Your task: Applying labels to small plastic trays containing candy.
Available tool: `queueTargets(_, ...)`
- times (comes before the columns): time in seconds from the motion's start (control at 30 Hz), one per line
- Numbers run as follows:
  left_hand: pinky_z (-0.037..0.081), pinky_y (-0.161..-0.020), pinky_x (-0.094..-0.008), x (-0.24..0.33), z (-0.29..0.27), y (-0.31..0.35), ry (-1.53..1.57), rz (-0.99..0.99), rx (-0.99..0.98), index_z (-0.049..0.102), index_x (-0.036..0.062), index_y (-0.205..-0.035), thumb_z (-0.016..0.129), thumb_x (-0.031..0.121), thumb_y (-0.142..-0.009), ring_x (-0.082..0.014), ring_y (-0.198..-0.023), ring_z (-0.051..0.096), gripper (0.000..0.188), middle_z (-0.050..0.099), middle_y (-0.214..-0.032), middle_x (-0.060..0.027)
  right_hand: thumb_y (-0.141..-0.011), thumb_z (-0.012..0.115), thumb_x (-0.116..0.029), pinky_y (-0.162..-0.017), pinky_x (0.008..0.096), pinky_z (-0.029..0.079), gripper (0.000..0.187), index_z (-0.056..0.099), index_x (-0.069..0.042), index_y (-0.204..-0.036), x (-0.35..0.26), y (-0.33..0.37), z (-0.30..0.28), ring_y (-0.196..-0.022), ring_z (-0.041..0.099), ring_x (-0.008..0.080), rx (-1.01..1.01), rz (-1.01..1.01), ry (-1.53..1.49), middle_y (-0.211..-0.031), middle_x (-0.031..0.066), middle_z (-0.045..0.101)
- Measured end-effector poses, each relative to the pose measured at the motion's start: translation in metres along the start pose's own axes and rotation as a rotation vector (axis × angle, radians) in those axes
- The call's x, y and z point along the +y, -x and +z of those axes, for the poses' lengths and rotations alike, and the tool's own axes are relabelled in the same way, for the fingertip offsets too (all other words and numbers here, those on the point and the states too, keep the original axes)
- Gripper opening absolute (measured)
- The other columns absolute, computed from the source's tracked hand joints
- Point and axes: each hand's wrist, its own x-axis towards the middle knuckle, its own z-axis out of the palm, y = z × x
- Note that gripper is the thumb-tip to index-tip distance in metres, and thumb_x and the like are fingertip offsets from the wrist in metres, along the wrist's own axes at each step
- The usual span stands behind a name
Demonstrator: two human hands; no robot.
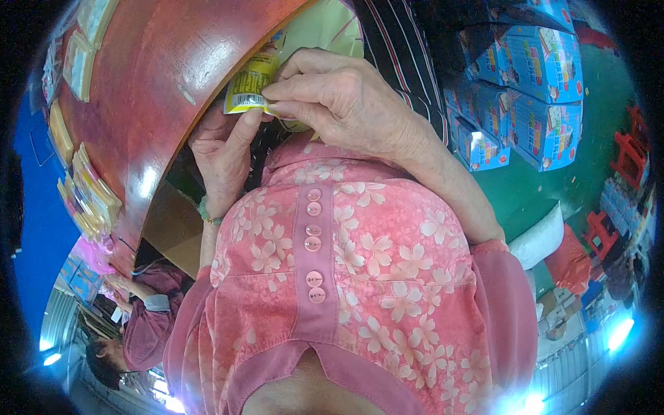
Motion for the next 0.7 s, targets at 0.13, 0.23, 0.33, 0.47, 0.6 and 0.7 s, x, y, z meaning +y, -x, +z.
queueTargets(0.13, 0.050, -0.081, -0.0259, 0.001, 0.001, 0.000, -0.031, 0.029, -0.006, 0.061, -0.0020, -0.106, 0.062, -0.003, -0.084, -0.0113, -0.089, 0.060, 0.023, 0.064, -0.098, -0.0071, -0.077, 0.068, -0.002, -0.068, 0.0266, 0.051, 0.021, 0.067, 0.001, -0.097, -0.002, -0.002, 0.001, -0.080, 0.063, 0.0201, 0.020, -0.043, 0.024, -0.088, 0.0104, 0.062)
queueTargets(0.23, 0.050, -0.079, -0.0247, 0.005, 0.005, 0.000, -0.031, 0.018, -0.015, 0.062, -0.0026, -0.104, 0.062, -0.002, -0.084, -0.0106, -0.087, 0.060, 0.020, 0.064, -0.096, -0.0068, -0.076, 0.068, -0.001, -0.066, 0.0268, 0.051, 0.020, 0.067, 0.002, -0.096, -0.003, -0.002, 0.001, -0.078, 0.063, 0.0205, 0.032, -0.071, 0.049, -0.086, 0.0108, 0.063)
queueTargets(0.33, 0.050, -0.077, -0.0233, 0.009, 0.006, 0.002, -0.091, -0.015, -0.022, 0.063, -0.0032, -0.102, 0.062, -0.002, -0.084, -0.0095, -0.084, 0.060, 0.018, 0.064, -0.093, -0.0062, -0.075, 0.068, -0.001, -0.064, 0.0277, 0.051, 0.019, 0.066, 0.002, -0.094, -0.004, -0.001, -0.001, -0.076, 0.064, 0.0215, 0.041, -0.113, 0.104, -0.086, 0.0113, 0.063)
queueTargets(0.47, 0.049, -0.075, -0.0220, 0.009, 0.007, 0.003, -0.184, -0.014, -0.036, 0.064, -0.0040, -0.099, 0.062, -0.001, -0.084, -0.0082, -0.081, 0.059, 0.015, 0.065, -0.090, -0.0056, -0.073, 0.068, 0.000, -0.062, 0.0303, 0.052, 0.020, 0.065, 0.001, -0.092, -0.009, 0.000, -0.004, -0.074, 0.063, 0.0245, 0.037, -0.209, 0.249, -0.085, 0.0121, 0.063)
queueTargets(0.6, 0.049, -0.073, -0.0214, 0.010, 0.014, 0.002, -0.171, -0.012, -0.027, 0.064, -0.0044, -0.098, 0.063, -0.001, -0.084, -0.0077, -0.079, 0.059, 0.014, 0.065, -0.088, -0.0051, -0.069, 0.069, 0.001, -0.063, 0.0320, 0.052, 0.024, 0.065, 0.001, -0.093, -0.014, 0.006, -0.007, -0.073, 0.063, 0.0262, 0.034, -0.237, 0.334, -0.086, 0.0123, 0.063)
queueTargets(0.7, 0.049, -0.068, -0.0202, 0.011, 0.019, -0.002, -0.234, -0.019, -0.051, 0.065, -0.0039, -0.095, 0.063, -0.001, -0.083, -0.0061, -0.075, 0.059, 0.013, 0.066, -0.083, -0.0039, -0.066, 0.069, 0.001, -0.064, 0.0327, 0.053, 0.028, 0.064, 0.001, -0.093, -0.017, 0.012, -0.010, -0.074, 0.062, 0.0265, 0.030, -0.246, 0.449, -0.088, 0.0124, 0.063)
